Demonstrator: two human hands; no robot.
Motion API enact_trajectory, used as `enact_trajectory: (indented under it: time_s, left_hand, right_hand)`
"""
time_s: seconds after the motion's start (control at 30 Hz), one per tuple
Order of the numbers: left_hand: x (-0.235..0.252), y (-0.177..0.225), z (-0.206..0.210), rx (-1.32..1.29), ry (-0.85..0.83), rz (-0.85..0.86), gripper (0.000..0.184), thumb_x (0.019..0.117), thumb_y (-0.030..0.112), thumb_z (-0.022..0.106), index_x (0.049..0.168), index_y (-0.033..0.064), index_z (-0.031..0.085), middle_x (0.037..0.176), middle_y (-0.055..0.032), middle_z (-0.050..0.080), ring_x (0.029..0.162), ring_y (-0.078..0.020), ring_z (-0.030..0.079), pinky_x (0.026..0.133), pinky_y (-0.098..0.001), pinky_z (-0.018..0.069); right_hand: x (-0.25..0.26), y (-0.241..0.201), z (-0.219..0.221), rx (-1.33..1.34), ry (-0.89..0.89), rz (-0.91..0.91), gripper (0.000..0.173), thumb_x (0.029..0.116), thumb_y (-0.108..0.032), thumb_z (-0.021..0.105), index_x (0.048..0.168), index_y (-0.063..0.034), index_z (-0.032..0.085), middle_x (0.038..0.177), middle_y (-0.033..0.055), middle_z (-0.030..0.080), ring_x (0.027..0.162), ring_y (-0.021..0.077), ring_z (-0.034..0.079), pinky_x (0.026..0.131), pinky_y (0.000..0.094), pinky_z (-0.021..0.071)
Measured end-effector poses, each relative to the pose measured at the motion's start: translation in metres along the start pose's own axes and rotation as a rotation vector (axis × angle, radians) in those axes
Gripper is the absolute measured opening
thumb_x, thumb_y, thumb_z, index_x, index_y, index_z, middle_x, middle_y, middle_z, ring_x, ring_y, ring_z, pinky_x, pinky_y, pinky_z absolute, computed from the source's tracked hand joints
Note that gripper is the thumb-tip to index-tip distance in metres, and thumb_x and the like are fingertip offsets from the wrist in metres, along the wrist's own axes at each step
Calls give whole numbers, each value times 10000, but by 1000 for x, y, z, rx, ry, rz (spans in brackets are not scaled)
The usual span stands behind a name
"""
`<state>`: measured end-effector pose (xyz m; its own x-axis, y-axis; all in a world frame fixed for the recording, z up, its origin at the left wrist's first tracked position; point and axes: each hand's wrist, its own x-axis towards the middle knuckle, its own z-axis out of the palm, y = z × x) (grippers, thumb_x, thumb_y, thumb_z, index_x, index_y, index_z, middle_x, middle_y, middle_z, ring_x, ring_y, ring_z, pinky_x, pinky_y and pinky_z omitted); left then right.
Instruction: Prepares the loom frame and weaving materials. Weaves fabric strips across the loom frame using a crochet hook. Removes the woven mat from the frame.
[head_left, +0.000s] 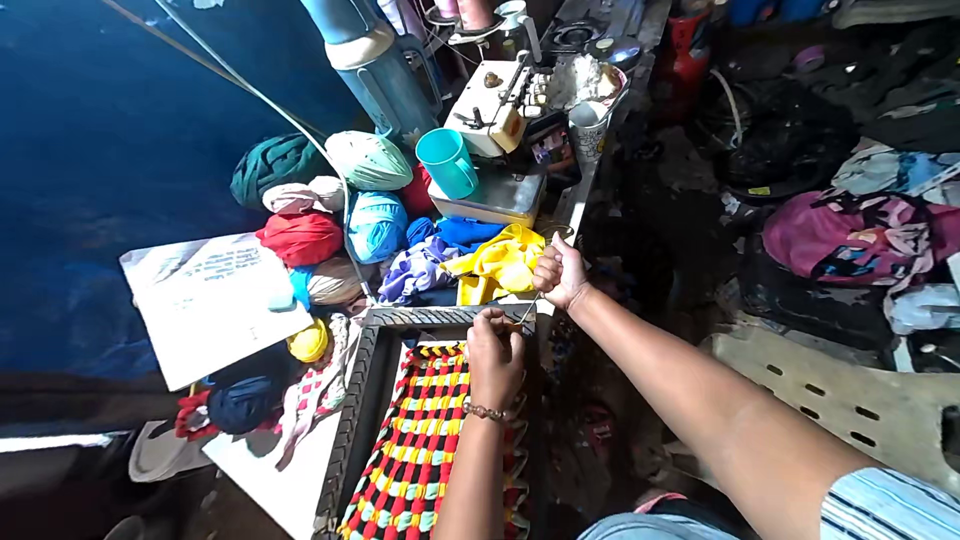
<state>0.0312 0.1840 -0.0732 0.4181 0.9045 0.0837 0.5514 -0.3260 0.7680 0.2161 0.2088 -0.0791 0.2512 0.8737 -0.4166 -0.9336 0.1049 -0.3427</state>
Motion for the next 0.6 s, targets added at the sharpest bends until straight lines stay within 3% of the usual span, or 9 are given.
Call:
enact_trajectory:
  time_s: [0.17, 0.3, 0.47, 0.6]
  left_hand:
    - [3, 11, -4, 114, 7, 31, 474, 812, 59, 744, 1234, -68, 567, 898, -122, 706, 900, -341, 666, 912, -620, 467]
    - [1, -1, 3, 64, 86, 121, 473, 788, 71, 726, 1208, -54, 551, 853, -90, 695, 828, -288, 670, 820, -560, 523]
    - [-3, -2, 9, 100, 169, 168, 413, 780, 55, 747, 1134, -77, 578, 844, -133, 691, 810, -316, 671, 792, -549, 534]
    - [-2, 4, 7, 124, 159, 133, 364, 803, 33, 764, 1111, -90, 614, 869, -161, 708, 851, -353, 681, 801, -539, 549]
  right_hand:
    - [-5, -10, 18, -75, 27, 74, 585, 1111, -448, 297, 567, -234, 292, 425, -88, 270, 337, 28, 264, 356, 194, 259]
    - [0, -5, 12, -92, -60, 58, 605, 1114, -455, 273, 552, -232, 293, 419, -91, 267, 334, 24, 259, 356, 191, 249]
    - [4, -4, 5, -85, -104, 68, 617, 1112, -466, 256, 540, -237, 280, 408, -92, 259, 323, 21, 250, 345, 191, 242]
    - [-6, -11, 26, -298, -272, 36, 579, 1121, -401, 212, 568, -245, 290, 416, -99, 268, 339, 23, 265, 373, 200, 270]
